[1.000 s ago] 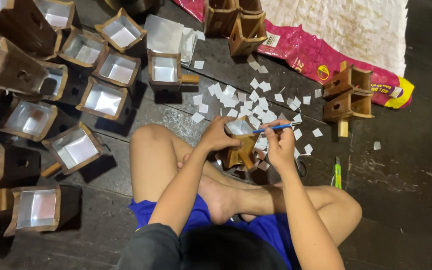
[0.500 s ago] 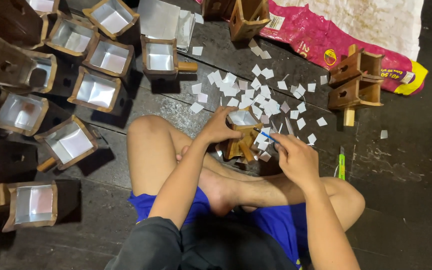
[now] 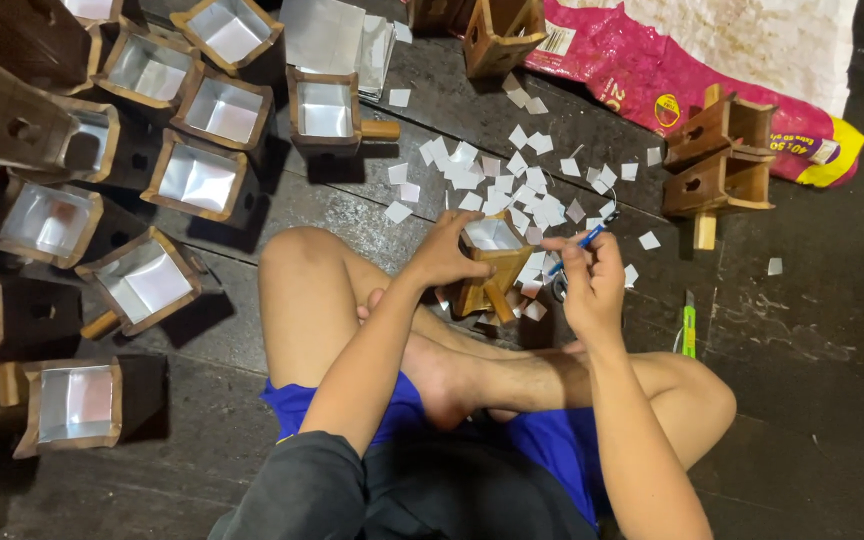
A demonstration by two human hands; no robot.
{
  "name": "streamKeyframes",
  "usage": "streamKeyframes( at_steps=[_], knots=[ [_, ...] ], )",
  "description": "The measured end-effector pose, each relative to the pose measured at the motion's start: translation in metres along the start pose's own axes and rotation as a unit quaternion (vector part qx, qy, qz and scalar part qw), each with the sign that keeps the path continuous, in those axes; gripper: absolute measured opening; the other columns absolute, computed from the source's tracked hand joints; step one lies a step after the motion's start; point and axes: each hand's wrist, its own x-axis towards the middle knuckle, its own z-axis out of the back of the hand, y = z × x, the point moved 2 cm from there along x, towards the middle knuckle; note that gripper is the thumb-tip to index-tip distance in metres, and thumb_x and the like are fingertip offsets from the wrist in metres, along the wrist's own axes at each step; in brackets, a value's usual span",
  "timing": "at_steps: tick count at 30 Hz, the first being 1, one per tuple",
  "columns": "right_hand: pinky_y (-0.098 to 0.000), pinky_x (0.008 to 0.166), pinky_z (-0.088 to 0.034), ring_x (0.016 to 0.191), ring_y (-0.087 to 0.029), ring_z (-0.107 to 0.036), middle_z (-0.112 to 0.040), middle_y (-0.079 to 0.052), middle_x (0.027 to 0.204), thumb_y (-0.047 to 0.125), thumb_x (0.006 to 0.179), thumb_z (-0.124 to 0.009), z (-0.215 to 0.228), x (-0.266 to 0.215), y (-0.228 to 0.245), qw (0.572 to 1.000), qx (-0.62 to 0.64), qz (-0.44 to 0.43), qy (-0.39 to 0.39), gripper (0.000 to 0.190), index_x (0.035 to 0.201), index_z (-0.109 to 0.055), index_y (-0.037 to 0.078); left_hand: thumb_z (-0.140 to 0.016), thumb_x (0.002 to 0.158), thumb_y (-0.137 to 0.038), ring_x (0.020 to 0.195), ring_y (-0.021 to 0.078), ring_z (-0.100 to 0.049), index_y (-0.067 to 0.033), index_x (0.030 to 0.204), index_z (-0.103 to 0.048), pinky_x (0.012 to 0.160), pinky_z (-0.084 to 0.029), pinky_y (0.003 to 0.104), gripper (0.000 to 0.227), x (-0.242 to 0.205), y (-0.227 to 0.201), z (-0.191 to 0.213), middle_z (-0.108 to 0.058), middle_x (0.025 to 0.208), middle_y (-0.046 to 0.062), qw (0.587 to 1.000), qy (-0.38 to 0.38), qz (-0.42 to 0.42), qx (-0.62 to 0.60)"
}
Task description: The person sits on the floor and assembles small wooden lanterns. They cut translucent paper with scissors, insert the paper into the lantern frames, and use a pen to mark or adjust the fit. The process is repeated for multiple lanterns.
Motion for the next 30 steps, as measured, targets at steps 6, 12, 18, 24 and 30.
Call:
streamKeyframes(
  at_steps=[6, 12, 18, 24, 30],
  knots=[
    [-0.0227, 0.065, -0.056, 0.071, -0.014, -0.070, -0.074, -0.014, 0.098, 0.011, 0.101, -0.069, -0.023, 0.005, -0.020, 0.998, 0.068, -0.003, -0.012, 0.013, 0.105, -0.059, 0.004, -0.087, 0.058, -0.026, 0.135, 0.0520, -0.049, -0.0100, 0.145, -0.056, 0.110, -0.047, 0.056, 0.094, -0.003, -0.006, 0.003, -0.048, 0.139, 0.025, 1.000, 0.006, -0.003, -0.004],
    [-0.0290, 0.073, -0.057, 0.077, -0.021, -0.074, -0.074, -0.015, 0.091, 0.004, 0.096, -0.072, -0.035, 0.007, -0.027, 1.000, 0.018, 0.005, 0.011, 0.006, 0.097, -0.067, 0.001, -0.089, 0.058, -0.027, 0.135, 0.0507, -0.049, -0.0090, 0.145, -0.055, 0.112, -0.046, 0.055, 0.095, -0.002, -0.003, 0.002, -0.048, 0.137, 0.024, 1.000, 0.008, -0.009, -0.006],
    [-0.0287, 0.072, -0.058, 0.077, -0.018, -0.074, -0.074, -0.012, 0.090, 0.006, 0.095, -0.073, -0.043, 0.008, -0.016, 1.000, 0.011, 0.003, 0.008, 0.007, 0.095, -0.067, 0.002, -0.089, 0.057, -0.028, 0.135, 0.0505, -0.049, -0.0091, 0.145, -0.056, 0.111, -0.046, 0.055, 0.095, 0.003, 0.004, -0.001, -0.049, 0.136, 0.024, 1.000, 0.005, -0.015, -0.001],
    [-0.0278, 0.067, -0.057, 0.073, -0.018, -0.073, -0.073, -0.011, 0.083, 0.006, 0.094, -0.071, -0.038, 0.018, -0.024, 0.999, -0.026, -0.005, 0.035, 0.005, 0.093, -0.068, 0.003, -0.089, 0.056, -0.027, 0.135, 0.0498, -0.050, -0.0105, 0.145, -0.056, 0.112, -0.045, 0.054, 0.097, 0.006, 0.007, -0.004, -0.049, 0.138, 0.023, 1.000, 0.005, -0.022, 0.010],
    [-0.0337, 0.064, -0.058, 0.070, -0.022, -0.072, -0.071, -0.015, 0.079, 0.001, 0.091, -0.073, -0.019, 0.027, -0.020, 0.997, -0.067, 0.004, 0.039, 0.005, 0.092, -0.069, 0.001, -0.090, 0.054, -0.025, 0.135, 0.0483, -0.050, -0.0114, 0.145, -0.057, 0.112, -0.045, 0.053, 0.097, 0.008, 0.013, -0.008, -0.049, 0.137, 0.021, 1.000, 0.004, -0.028, -0.007]
  ],
)
